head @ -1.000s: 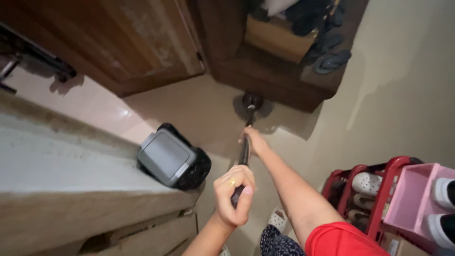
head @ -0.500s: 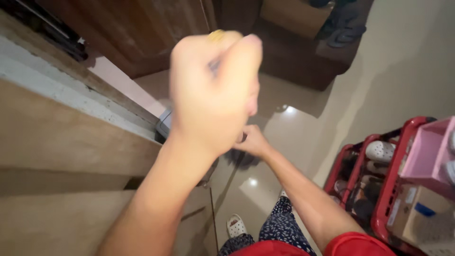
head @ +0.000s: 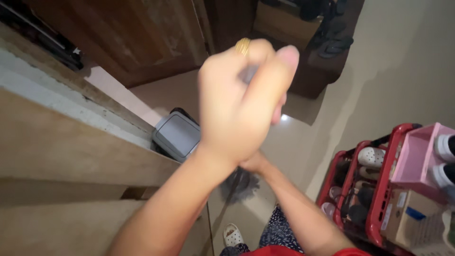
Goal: The person mops the floor in a room using a spin mop, maneuvering the mop head around furniture and various items.
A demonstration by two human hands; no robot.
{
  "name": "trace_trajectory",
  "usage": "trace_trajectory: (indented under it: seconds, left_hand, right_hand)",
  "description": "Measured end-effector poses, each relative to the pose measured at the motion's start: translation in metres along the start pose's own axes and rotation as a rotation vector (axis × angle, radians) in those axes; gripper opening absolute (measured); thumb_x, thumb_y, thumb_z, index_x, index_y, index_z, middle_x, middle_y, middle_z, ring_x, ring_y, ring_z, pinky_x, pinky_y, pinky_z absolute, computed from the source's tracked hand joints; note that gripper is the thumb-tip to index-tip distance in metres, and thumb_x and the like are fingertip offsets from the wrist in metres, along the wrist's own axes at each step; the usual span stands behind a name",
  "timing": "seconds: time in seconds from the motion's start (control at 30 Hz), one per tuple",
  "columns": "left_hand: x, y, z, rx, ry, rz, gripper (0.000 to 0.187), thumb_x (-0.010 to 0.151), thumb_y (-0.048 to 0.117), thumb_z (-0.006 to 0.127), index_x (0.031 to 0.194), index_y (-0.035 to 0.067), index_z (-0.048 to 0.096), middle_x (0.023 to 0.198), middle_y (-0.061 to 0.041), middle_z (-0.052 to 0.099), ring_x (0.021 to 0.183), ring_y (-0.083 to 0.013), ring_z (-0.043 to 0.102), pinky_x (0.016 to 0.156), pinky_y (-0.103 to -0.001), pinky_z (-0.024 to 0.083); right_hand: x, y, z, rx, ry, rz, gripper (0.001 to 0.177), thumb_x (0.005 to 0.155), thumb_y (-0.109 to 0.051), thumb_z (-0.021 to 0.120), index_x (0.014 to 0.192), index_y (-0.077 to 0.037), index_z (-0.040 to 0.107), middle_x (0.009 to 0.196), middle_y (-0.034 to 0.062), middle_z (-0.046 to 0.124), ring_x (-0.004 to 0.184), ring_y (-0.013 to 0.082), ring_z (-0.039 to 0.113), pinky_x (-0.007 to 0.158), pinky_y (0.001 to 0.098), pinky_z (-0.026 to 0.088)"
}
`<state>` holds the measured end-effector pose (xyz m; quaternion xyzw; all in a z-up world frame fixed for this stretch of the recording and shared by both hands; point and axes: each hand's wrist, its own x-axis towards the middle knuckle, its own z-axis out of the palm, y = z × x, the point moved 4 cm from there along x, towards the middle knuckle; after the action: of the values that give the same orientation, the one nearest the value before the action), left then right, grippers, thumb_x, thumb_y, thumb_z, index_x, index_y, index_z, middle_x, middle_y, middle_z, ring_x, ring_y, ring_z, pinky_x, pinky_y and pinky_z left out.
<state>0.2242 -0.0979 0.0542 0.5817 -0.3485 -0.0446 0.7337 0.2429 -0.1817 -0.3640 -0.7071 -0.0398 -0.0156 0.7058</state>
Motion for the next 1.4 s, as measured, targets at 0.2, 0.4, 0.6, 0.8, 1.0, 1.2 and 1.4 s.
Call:
trace_trajectory:
  seconds: [0.2,0.4,0.6,0.8,1.0,1.2,1.4]
  left_hand:
    - [-0.01,-0.054,0.007,0.032,-0.088,0.078,0.02,0.095,0.007,0.056,0.076,0.0,0.056,0.072,-0.005,0.062,0.063,-0.0117,0.055,0.06,-0.024,0.046]
    - [-0.008,-0.15,0.029,0.117,-0.069,0.24,0.011,0.086,0.004,0.054,0.077,0.0,0.051,0.075,-0.011,0.058,0.072,-0.0252,0.061,0.07,-0.032,0.051]
    - [0.031,-0.108,-0.017,0.212,0.143,-0.037,0.02,0.085,0.008,0.054,0.07,-0.004,0.06,0.064,-0.01,0.064,0.057,-0.0175,0.06,0.056,-0.031,0.05]
    - [0.064,-0.065,-0.042,0.005,0.296,-0.069,0.025,0.08,0.019,0.059,0.067,-0.002,0.061,0.06,-0.012,0.061,0.055,-0.0237,0.06,0.076,-0.046,0.054]
    - [0.073,-0.111,-0.059,0.068,0.217,0.179,0.021,0.08,0.016,0.059,0.066,0.0,0.057,0.062,-0.009,0.061,0.058,-0.0206,0.062,0.071,-0.041,0.057]
    - [0.097,-0.183,-0.095,0.086,0.141,0.149,0.02,0.089,0.009,0.054,0.073,-0.002,0.054,0.068,-0.01,0.059,0.064,-0.0208,0.06,0.076,-0.037,0.056]
    - [0.141,-0.191,-0.136,-0.014,-0.204,0.097,0.022,0.089,0.015,0.058,0.074,-0.002,0.058,0.07,-0.01,0.061,0.068,-0.0219,0.061,0.08,-0.04,0.058]
  right_hand:
    - [0.08,0.045,-0.101,-0.362,-0.039,-0.102,0.016,0.095,-0.015,0.065,0.089,-0.003,0.056,0.078,0.0091,0.059,0.072,0.019,0.059,0.07,0.0338,0.05]
    - [0.119,0.084,-0.17,-0.467,0.231,-0.351,0.025,0.093,-0.017,0.066,0.075,-0.004,0.056,0.079,0.013,0.058,0.08,0.0247,0.057,0.079,0.0359,0.049]
    - [0.133,0.007,-0.128,-0.464,0.3,-0.463,0.026,0.083,-0.025,0.077,0.076,-0.005,0.061,0.082,0.0136,0.064,0.077,0.0308,0.063,0.071,0.0398,0.051]
    - [0.142,-0.033,-0.071,-0.363,0.035,-0.302,0.036,0.096,-0.023,0.073,0.071,-0.004,0.054,0.072,0.0145,0.056,0.075,0.0359,0.056,0.072,0.0431,0.048]
    - [0.206,0.016,-0.081,-0.492,0.104,-0.42,0.037,0.092,-0.023,0.074,0.068,-0.006,0.052,0.071,0.0136,0.058,0.074,0.0353,0.058,0.074,0.0443,0.046]
    - [0.294,0.082,-0.108,-0.581,0.109,-0.278,0.028,0.086,-0.02,0.077,0.074,-0.005,0.057,0.074,0.0146,0.062,0.079,0.0354,0.065,0.103,0.0587,0.031]
    - [0.323,0.077,-0.12,-0.614,0.153,-0.104,0.025,0.083,-0.02,0.077,0.074,-0.005,0.06,0.076,0.0143,0.066,0.08,0.0362,0.065,0.108,0.0504,0.04]
